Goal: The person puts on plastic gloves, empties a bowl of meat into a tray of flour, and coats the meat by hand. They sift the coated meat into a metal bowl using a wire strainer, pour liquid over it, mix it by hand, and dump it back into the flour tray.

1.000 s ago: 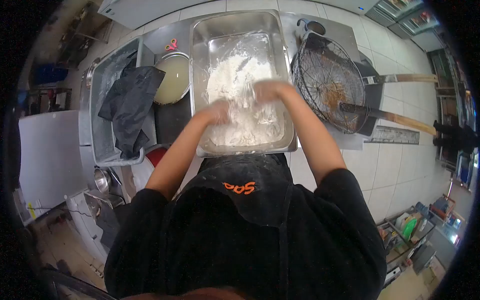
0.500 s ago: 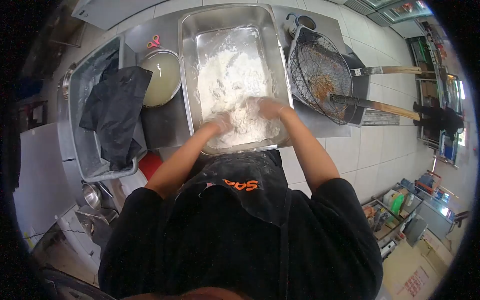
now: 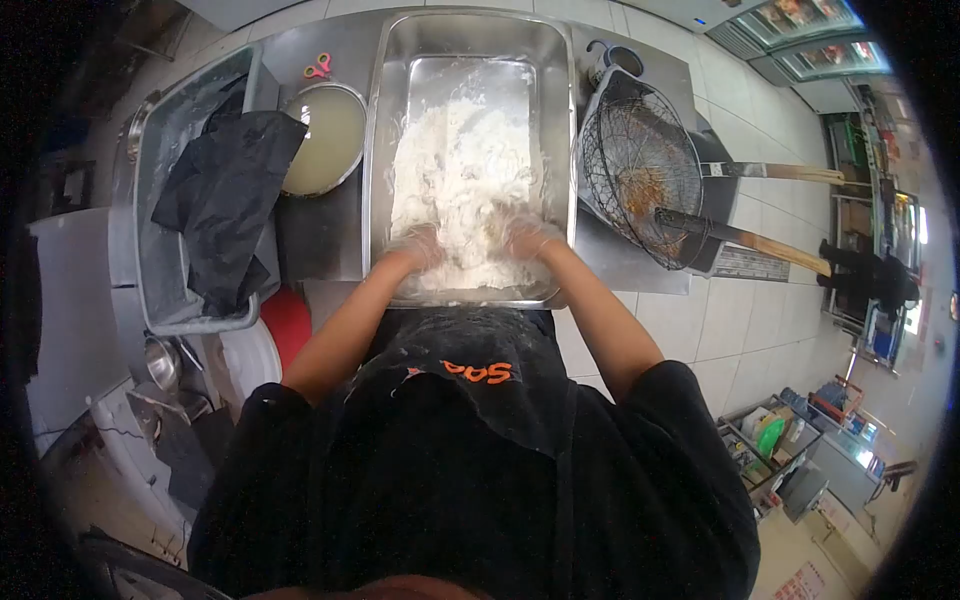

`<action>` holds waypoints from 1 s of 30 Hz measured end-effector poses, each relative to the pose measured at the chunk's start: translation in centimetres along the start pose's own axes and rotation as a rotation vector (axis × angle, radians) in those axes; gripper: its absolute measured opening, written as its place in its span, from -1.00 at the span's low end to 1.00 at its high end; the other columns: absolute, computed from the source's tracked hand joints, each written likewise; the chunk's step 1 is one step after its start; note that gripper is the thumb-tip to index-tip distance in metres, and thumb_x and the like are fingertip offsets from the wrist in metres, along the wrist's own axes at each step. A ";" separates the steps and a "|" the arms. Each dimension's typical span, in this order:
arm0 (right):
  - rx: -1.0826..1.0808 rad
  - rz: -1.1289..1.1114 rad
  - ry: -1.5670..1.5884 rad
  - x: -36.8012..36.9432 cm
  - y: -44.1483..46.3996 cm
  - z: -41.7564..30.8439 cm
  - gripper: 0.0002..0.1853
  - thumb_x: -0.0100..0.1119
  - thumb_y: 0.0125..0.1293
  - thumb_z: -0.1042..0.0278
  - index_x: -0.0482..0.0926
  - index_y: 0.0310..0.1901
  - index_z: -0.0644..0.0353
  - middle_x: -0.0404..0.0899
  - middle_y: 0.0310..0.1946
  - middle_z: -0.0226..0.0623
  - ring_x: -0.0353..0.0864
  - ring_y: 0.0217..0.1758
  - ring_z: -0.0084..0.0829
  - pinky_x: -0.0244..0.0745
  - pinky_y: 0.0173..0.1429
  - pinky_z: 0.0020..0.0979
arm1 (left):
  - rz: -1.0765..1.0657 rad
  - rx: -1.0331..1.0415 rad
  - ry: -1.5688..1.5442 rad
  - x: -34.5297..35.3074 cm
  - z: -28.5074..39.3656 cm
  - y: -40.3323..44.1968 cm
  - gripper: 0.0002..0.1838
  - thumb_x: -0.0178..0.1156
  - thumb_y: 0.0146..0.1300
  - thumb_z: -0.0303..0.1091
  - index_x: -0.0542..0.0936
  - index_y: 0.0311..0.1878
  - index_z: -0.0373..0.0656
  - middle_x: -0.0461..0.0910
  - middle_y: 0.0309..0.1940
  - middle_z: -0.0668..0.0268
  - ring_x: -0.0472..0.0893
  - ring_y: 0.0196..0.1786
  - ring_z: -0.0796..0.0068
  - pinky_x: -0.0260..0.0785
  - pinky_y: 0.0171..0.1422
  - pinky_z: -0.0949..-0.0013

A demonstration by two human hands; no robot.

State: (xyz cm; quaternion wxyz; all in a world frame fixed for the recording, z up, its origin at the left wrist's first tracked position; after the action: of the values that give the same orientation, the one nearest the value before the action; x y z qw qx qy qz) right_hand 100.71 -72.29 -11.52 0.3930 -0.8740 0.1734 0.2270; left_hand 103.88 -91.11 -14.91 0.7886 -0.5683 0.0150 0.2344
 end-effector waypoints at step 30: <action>0.030 0.253 -0.341 -0.4 3.3 2.8 -0.50 0.14 0.09 0.25 0.46 0.04 0.43 0.51 -0.03 0.25 0.49 0.18 -0.05 0.36 0.26 -0.28 | 0.343 -0.072 0.258 0.0 4.2 -4.0 0.08 0.28 0.00 -0.10 -0.11 0.46 -0.35 -0.02 0.38 -0.30 0.02 0.44 -0.24 -0.09 0.52 0.19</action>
State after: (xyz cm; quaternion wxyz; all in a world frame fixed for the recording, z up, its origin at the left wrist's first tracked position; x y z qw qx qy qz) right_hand 98.04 -72.21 -14.94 0.3981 -0.7883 0.2160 0.4164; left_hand 104.45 -88.26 -9.84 0.7079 -0.6104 0.2039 0.2910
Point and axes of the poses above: each hand's wrist, its own y-axis towards the middle knuckle, its own x-axis out of the palm, z = x × y, the point moved 3 cm from there along y, towards the middle knuckle
